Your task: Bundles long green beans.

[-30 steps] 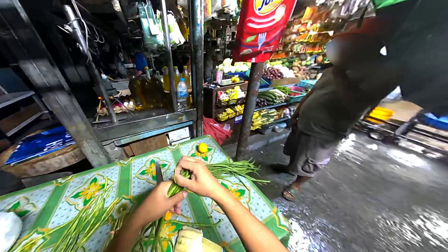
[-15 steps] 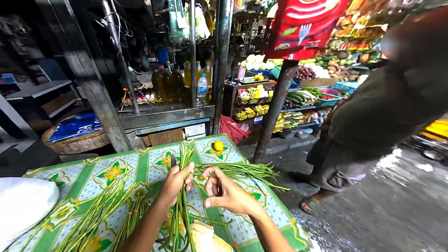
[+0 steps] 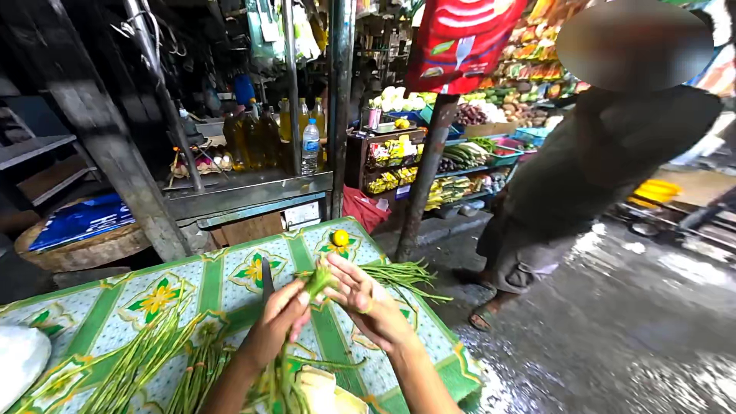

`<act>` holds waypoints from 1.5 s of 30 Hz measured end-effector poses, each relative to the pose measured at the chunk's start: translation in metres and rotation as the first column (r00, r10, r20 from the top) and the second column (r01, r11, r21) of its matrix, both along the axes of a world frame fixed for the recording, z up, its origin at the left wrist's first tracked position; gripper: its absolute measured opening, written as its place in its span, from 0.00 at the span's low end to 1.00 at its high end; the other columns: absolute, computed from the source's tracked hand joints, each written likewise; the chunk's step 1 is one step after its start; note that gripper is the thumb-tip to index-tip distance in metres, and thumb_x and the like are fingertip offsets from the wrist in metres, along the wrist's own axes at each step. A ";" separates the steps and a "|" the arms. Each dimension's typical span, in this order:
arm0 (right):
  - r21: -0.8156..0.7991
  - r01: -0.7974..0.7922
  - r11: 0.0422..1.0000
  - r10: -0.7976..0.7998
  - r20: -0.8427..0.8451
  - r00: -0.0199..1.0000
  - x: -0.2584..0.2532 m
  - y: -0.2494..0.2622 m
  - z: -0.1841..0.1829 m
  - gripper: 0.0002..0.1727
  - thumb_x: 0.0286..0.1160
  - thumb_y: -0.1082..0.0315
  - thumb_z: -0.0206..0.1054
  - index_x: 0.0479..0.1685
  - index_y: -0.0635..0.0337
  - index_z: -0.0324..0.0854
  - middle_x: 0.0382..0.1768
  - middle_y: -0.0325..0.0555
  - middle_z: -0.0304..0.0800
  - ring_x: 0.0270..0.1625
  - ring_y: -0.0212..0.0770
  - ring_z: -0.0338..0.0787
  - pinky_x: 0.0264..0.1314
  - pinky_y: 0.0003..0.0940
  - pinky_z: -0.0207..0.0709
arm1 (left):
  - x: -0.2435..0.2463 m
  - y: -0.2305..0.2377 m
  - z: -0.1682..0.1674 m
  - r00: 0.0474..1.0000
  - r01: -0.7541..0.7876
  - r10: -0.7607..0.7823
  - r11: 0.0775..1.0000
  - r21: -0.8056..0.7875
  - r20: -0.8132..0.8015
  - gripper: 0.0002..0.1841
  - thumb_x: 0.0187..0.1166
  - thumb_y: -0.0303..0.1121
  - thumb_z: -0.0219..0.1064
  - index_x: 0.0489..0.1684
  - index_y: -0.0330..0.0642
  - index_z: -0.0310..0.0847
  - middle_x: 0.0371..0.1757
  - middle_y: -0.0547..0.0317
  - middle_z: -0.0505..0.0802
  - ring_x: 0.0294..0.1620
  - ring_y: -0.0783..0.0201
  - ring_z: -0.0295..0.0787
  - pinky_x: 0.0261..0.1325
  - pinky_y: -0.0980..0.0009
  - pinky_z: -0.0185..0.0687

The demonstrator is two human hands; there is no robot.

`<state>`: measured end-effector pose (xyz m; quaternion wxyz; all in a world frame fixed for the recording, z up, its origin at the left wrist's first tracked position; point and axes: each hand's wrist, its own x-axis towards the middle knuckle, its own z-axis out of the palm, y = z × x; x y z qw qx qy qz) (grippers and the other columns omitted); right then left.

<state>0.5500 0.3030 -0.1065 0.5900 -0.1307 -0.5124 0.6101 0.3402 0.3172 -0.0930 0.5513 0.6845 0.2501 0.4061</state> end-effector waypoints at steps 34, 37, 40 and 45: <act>0.229 0.314 0.921 -0.337 0.068 0.939 0.035 0.008 0.033 0.14 0.75 0.53 0.68 0.53 0.48 0.82 0.63 0.42 0.89 0.68 0.39 0.86 0.70 0.39 0.79 | 0.046 -0.015 0.032 0.868 -0.039 0.308 0.825 0.565 -0.390 0.25 0.91 0.52 0.50 0.54 0.39 0.83 0.26 0.59 0.86 0.23 0.66 0.84 0.27 0.64 0.84; 0.337 0.190 0.922 -0.252 0.152 0.956 0.023 0.008 0.021 0.51 0.66 0.30 0.70 0.87 0.42 0.53 0.83 0.39 0.72 0.81 0.40 0.76 0.80 0.43 0.74 | 0.069 -0.012 0.070 0.958 -0.286 0.274 0.898 0.333 0.084 0.16 0.93 0.39 0.45 0.57 0.37 0.74 0.29 0.68 0.84 0.27 0.75 0.83 0.33 0.78 0.85; 0.309 0.092 0.946 -0.216 0.393 0.894 0.007 -0.011 0.023 0.38 0.72 0.55 0.76 0.75 0.65 0.64 0.53 0.28 0.91 0.54 0.21 0.89 0.60 0.23 0.85 | 0.095 -0.011 0.105 0.899 -0.335 0.249 0.921 0.201 0.361 0.16 0.94 0.38 0.40 0.65 0.41 0.68 0.41 0.63 0.87 0.40 0.68 0.89 0.46 0.69 0.91; 0.453 0.420 0.786 -0.616 0.634 0.468 0.100 0.010 0.075 0.16 0.79 0.56 0.67 0.59 0.54 0.84 0.31 0.24 0.87 0.25 0.16 0.80 0.28 0.18 0.79 | 0.088 -0.037 0.112 0.893 -0.440 0.449 0.861 0.255 0.024 0.40 0.87 0.48 0.56 0.97 0.52 0.39 0.92 0.53 0.61 0.85 0.63 0.68 0.77 0.59 0.76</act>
